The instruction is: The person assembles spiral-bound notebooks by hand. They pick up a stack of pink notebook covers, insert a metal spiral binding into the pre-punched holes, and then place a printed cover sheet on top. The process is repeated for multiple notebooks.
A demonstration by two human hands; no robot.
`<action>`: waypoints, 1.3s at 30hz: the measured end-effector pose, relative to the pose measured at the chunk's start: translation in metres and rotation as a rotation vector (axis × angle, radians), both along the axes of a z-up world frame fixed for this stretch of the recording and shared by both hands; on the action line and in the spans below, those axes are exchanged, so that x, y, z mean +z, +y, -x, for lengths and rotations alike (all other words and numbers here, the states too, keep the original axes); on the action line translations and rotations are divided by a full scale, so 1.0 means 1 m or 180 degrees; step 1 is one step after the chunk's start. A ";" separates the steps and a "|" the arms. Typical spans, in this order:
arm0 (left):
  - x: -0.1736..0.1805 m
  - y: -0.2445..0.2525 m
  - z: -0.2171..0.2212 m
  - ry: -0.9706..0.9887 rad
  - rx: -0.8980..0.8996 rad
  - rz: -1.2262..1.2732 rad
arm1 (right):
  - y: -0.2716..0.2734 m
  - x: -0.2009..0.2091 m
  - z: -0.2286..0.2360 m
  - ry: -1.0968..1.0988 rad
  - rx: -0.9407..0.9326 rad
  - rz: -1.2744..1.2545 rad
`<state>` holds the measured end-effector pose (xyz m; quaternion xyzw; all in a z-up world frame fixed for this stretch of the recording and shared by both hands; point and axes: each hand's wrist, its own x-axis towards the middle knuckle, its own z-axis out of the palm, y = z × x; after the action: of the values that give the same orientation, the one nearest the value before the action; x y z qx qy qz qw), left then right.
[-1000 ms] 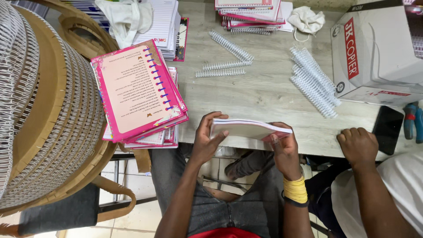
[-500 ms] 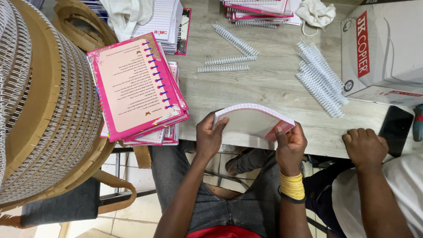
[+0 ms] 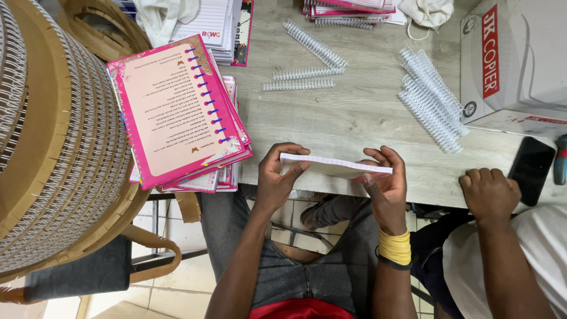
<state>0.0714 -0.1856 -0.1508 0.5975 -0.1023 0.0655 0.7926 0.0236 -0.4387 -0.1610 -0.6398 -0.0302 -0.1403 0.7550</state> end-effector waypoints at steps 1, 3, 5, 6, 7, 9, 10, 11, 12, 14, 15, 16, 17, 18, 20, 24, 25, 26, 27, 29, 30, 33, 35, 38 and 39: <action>0.004 -0.001 0.000 -0.0018 -0.0002 0.0004 | 0.003 0.007 -0.001 -0.0018 -0.0002 0.0004; 0.010 0.000 0.003 -0.0121 -0.0167 -0.0115 | 0.011 0.020 -0.002 0.0000 0.0155 0.0448; 0.012 0.000 0.002 -0.0116 -0.0189 -0.0206 | 0.009 0.021 -0.004 -0.0001 0.0092 0.0510; 0.012 0.001 0.003 -0.0094 -0.0215 -0.0301 | 0.008 0.021 -0.004 0.0014 0.0025 0.0566; 0.011 0.000 0.003 -0.0088 -0.0201 -0.0301 | 0.008 0.023 -0.003 0.0018 0.0041 0.0566; 0.011 -0.003 0.001 -0.0019 -0.0167 -0.0225 | 0.008 0.027 0.001 0.0080 -0.0045 0.0789; 0.012 -0.001 0.001 -0.0021 -0.0171 -0.0225 | 0.003 0.016 0.000 0.0078 -0.0049 0.0789; 0.013 0.000 0.001 0.0034 -0.0155 -0.0245 | -0.003 0.005 -0.001 0.0107 -0.0129 0.0827; 0.015 0.000 0.000 0.0077 -0.0143 -0.0261 | -0.010 -0.005 -0.003 0.0124 -0.0217 0.0869; 0.019 -0.003 -0.003 0.0039 -0.0070 -0.0308 | -0.011 -0.012 -0.001 0.0055 -0.0367 0.0918; 0.021 -0.003 -0.005 0.0014 0.0013 -0.0359 | -0.011 -0.016 -0.001 -0.0004 -0.0505 0.0962; 0.028 -0.004 -0.005 0.0022 0.0019 -0.0360 | -0.005 -0.006 -0.002 0.0002 -0.0498 0.0961; 0.035 -0.005 -0.004 -0.0038 0.0052 -0.0311 | 0.000 0.004 -0.004 -0.0118 -0.0594 0.0986; 0.041 -0.007 -0.002 -0.0088 0.0074 -0.0267 | 0.005 0.013 -0.003 -0.0226 -0.0697 0.1008; 0.035 -0.005 -0.003 -0.0081 0.0023 -0.0307 | 0.015 0.038 -0.001 -0.0248 -0.0623 0.0950; 0.017 -0.004 -0.001 -0.0004 0.0032 -0.0384 | 0.014 0.033 0.002 -0.0220 -0.0399 0.0834; 0.019 -0.004 -0.003 -0.0007 0.0029 -0.0386 | 0.015 0.033 -0.001 -0.0222 -0.0402 0.0831; 0.021 -0.006 -0.002 -0.0013 0.0090 -0.0365 | 0.016 0.032 -0.001 -0.0168 -0.0368 0.0635; 0.022 -0.006 0.000 -0.0020 0.0151 -0.0345 | 0.016 0.031 0.000 -0.0114 -0.0334 0.0439; 0.012 -0.009 -0.002 -0.0006 0.0114 -0.0168 | 0.010 0.021 -0.003 -0.0116 -0.0304 0.0498; 0.007 -0.010 -0.003 0.0022 0.0071 0.0005 | 0.006 0.016 -0.005 -0.0103 -0.0277 0.0556; 0.006 -0.008 -0.003 0.0042 -0.0040 -0.0272 | 0.006 0.011 -0.011 -0.0085 -0.0174 0.0711; 0.004 -0.006 -0.006 0.0072 -0.0060 -0.0211 | 0.002 0.012 -0.013 -0.0078 -0.0149 0.0663; 0.003 -0.007 -0.007 0.0126 -0.0070 -0.0159 | -0.002 0.005 -0.015 -0.0054 -0.0109 0.0688; 0.003 -0.006 -0.008 0.0139 -0.0052 -0.0179 | -0.003 0.001 -0.017 -0.0049 -0.0085 0.0751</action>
<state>0.0791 -0.1915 -0.1477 0.6200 -0.0917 0.0431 0.7781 0.0401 -0.4414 -0.1599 -0.7234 -0.0438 -0.1507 0.6723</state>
